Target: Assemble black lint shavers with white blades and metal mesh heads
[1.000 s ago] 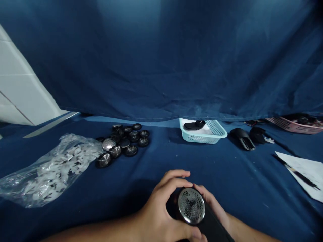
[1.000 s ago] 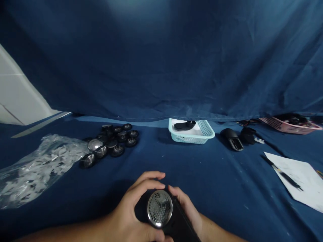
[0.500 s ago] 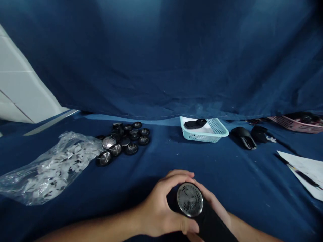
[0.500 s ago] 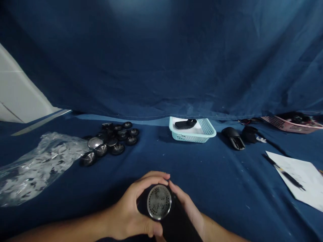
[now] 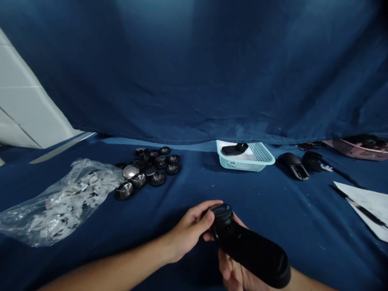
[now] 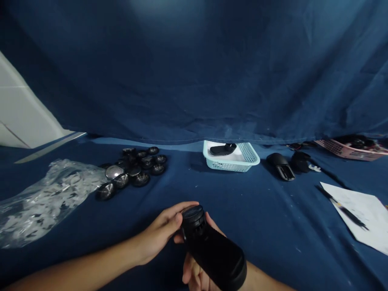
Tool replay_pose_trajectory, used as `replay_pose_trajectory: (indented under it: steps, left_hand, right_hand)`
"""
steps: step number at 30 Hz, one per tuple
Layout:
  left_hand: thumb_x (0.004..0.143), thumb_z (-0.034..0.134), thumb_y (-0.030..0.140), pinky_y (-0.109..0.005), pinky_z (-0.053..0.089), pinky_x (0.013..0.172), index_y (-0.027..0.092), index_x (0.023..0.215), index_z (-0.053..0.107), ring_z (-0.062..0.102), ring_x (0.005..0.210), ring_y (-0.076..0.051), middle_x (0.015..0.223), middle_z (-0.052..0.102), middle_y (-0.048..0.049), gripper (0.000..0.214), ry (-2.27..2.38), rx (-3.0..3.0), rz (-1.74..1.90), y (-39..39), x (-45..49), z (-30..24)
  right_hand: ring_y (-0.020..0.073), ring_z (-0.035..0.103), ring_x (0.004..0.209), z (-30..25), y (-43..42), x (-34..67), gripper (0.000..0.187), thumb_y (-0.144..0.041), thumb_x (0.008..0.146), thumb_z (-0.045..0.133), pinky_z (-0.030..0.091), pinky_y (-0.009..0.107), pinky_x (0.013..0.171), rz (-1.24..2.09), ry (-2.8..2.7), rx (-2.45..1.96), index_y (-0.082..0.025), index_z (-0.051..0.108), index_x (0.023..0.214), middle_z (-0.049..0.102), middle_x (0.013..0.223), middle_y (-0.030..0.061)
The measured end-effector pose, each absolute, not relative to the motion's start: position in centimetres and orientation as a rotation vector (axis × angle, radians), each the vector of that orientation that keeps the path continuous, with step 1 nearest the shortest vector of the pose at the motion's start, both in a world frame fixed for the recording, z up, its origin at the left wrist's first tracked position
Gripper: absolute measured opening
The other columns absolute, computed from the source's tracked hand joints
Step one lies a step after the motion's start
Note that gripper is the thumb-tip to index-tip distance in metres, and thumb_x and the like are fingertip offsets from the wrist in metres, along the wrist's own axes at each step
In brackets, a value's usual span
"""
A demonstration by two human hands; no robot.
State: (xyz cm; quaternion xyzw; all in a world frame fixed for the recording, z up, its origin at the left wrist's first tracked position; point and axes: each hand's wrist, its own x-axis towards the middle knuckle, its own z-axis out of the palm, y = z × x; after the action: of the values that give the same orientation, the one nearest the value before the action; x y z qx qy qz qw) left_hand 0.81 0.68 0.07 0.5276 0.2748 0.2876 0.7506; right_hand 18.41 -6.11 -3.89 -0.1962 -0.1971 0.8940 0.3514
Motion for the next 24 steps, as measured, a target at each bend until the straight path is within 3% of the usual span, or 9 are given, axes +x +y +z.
replay_pose_trajectory:
  steps: [4, 8, 15, 20, 24]
  left_hand:
    - [0.088, 0.059, 0.059, -0.024, 0.039, 0.06, 0.018, 0.135, 0.054, 0.049, 0.065, -0.01, 0.096, 0.065, -0.0084, 0.063, 0.596, 1.162, 0.621, 1.0, 0.8, -0.5]
    - [0.091, 0.055, 0.056, -0.025, 0.042, 0.061, 0.015, 0.136, 0.053, 0.055, 0.07, -0.013, 0.101, 0.066, -0.0122, 0.061, 0.579, 1.154, 0.621, 1.1, 0.8, -1.0]
    - [0.094, 0.052, 0.054, -0.03, 0.045, 0.066, 0.012, 0.137, 0.052, 0.054, 0.061, -0.012, 0.09, 0.069, -0.0095, 0.06, 0.567, 1.107, 0.626, 1.0, 0.9, -0.9]
    - [0.094, 0.051, 0.055, -0.036, 0.047, 0.081, 0.012, 0.135, 0.055, 0.062, 0.074, -0.017, 0.092, 0.071, -0.0102, 0.06, 0.606, 1.183, 0.658, 1.1, 0.9, -1.1]
    - [0.094, 0.052, 0.055, -0.035, 0.049, 0.076, 0.015, 0.137, 0.054, 0.063, 0.081, -0.02, 0.101, 0.071, -0.0123, 0.059, 0.594, 1.181, 0.639, 1.1, 0.9, -1.0]
  right_hand:
    - [0.01, 0.056, 0.042, -2.6, -6.0, 18.4, 0.086, -0.083, 0.082, 0.036, 0.032, 0.024, 0.051, 2.292, -0.493, -0.505, -0.008, 0.066, 0.111, 0.068, 0.058, 0.0033]
    - [0.0091, 0.05, 0.039, -2.0, -6.0, 18.4, 0.083, -0.082, 0.08, 0.042, 0.03, 0.026, 0.052, 2.273, -0.498, -0.525, -0.007, 0.068, 0.106, 0.064, 0.054, 0.0017]
    - [0.0073, 0.044, 0.038, -2.5, -6.0, 18.3, 0.083, -0.082, 0.08, 0.04, 0.028, 0.024, 0.049, 2.27, -0.49, -0.469, -0.008, 0.069, 0.104, 0.061, 0.053, -0.0001]
    - [0.0092, 0.048, 0.046, -2.6, -6.0, 18.6, 0.085, -0.082, 0.078, 0.046, 0.031, 0.024, 0.052, 2.325, -0.477, -0.445, -0.006, 0.069, 0.107, 0.062, 0.056, 0.0017]
    - [0.0097, 0.051, 0.047, -2.5, -6.0, 18.6, 0.08, -0.078, 0.082, 0.043, 0.034, 0.023, 0.052, 2.301, -0.462, -0.472, -0.008, 0.067, 0.111, 0.067, 0.063, 0.0043]
